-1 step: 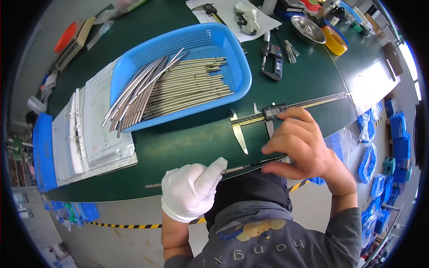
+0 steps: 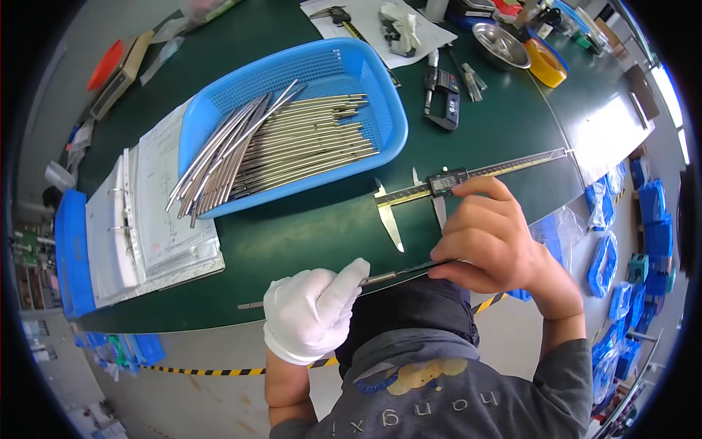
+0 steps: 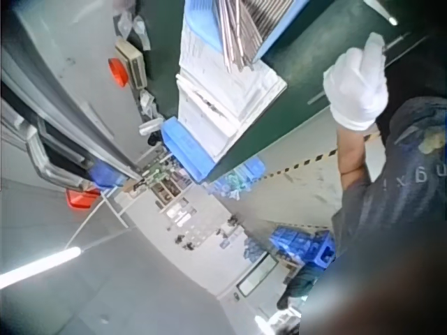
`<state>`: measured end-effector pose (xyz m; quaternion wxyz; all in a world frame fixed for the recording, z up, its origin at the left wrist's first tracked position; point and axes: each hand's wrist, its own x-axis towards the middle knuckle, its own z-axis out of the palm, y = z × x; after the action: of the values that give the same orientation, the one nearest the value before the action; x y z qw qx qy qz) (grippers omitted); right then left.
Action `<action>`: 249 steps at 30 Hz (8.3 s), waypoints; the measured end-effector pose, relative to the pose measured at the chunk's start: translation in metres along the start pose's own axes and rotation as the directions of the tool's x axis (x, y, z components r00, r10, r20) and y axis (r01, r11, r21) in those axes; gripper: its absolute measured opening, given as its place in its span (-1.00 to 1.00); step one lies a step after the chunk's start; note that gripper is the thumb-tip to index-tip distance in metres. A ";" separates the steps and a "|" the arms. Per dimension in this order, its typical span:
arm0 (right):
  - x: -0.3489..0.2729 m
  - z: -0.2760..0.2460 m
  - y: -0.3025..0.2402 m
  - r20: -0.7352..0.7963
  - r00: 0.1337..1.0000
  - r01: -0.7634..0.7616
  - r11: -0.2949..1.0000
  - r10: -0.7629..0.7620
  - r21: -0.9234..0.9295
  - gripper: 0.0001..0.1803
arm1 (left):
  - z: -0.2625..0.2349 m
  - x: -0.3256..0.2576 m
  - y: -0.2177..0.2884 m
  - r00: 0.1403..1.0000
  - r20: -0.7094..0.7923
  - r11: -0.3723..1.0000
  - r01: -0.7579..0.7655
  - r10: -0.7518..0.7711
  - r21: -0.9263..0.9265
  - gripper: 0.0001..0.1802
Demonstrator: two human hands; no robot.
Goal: Measuring the length of metal rods using a digital caliper.
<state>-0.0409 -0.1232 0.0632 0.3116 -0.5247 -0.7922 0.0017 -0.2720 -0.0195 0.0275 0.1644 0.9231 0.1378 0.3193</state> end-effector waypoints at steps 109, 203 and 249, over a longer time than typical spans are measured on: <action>-0.023 0.076 -0.050 -0.061 0.908 -0.338 0.812 0.414 0.475 -0.83 | -0.020 -0.010 -0.016 0.771 -0.182 -0.337 -0.461 -0.610 -0.821 -0.58; 0.024 0.026 -0.005 -0.078 0.997 0.012 0.998 -0.017 -0.065 -0.65 | 0.044 0.033 0.054 0.594 0.199 -0.273 -0.035 -0.779 -0.961 -0.84; 0.027 0.032 -0.024 -0.103 0.920 -0.251 0.773 0.377 0.583 -0.89 | 0.039 0.027 0.059 0.607 0.421 -0.375 0.210 -0.674 -0.903 -0.89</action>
<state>-0.0833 -0.1008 0.0587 0.5299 -0.5327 -0.6188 0.2291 -0.2184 -0.0715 0.0358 0.8614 0.2674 0.2517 0.3509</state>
